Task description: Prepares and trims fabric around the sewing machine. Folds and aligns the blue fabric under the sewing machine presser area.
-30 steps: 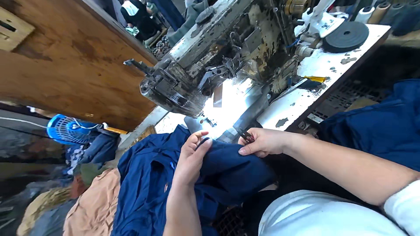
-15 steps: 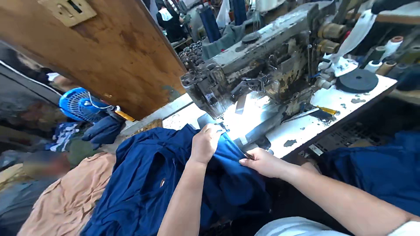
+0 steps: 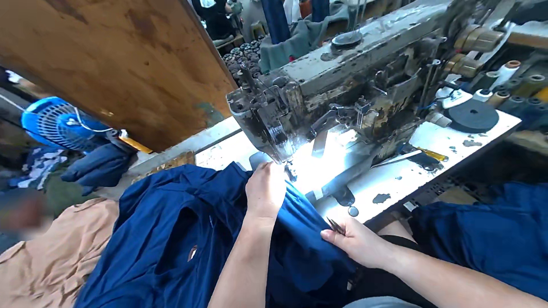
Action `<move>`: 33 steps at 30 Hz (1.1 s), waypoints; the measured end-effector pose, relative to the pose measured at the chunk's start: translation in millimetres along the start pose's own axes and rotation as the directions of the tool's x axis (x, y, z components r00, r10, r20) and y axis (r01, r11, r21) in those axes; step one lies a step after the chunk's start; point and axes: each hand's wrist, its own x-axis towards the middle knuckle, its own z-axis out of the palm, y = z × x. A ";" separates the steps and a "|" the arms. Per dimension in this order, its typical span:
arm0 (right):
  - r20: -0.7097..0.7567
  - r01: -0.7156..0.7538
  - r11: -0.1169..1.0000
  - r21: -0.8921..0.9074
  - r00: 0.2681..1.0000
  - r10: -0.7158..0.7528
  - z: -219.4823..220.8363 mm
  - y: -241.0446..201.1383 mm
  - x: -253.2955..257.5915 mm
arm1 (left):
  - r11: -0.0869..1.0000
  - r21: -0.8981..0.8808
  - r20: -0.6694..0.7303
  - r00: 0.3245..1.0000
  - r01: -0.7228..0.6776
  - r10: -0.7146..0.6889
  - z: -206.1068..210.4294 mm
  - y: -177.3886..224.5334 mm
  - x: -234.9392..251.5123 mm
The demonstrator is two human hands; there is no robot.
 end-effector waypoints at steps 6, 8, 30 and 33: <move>-0.044 0.062 0.998 0.000 0.997 -0.062 -9.2 4.6 10.7 | 0.972 -0.140 -0.024 0.982 -0.191 0.189 3.5 -27.2 -1.0; -0.062 0.123 0.984 -0.129 0.989 -0.132 -14.5 8.1 14.6 | 0.979 -0.157 0.144 0.977 -0.132 0.155 -14.2 -29.0 -8.0; -0.040 -0.005 0.999 0.036 0.999 0.006 -1.6 -3.7 4.5 | 0.979 0.039 0.133 0.970 0.201 -0.204 -14.4 15.7 -9.2; -0.098 0.012 0.999 0.046 0.995 -0.007 -5.3 -6.5 13.3 | 0.992 0.027 0.094 0.987 0.125 -0.127 1.2 4.5 12.7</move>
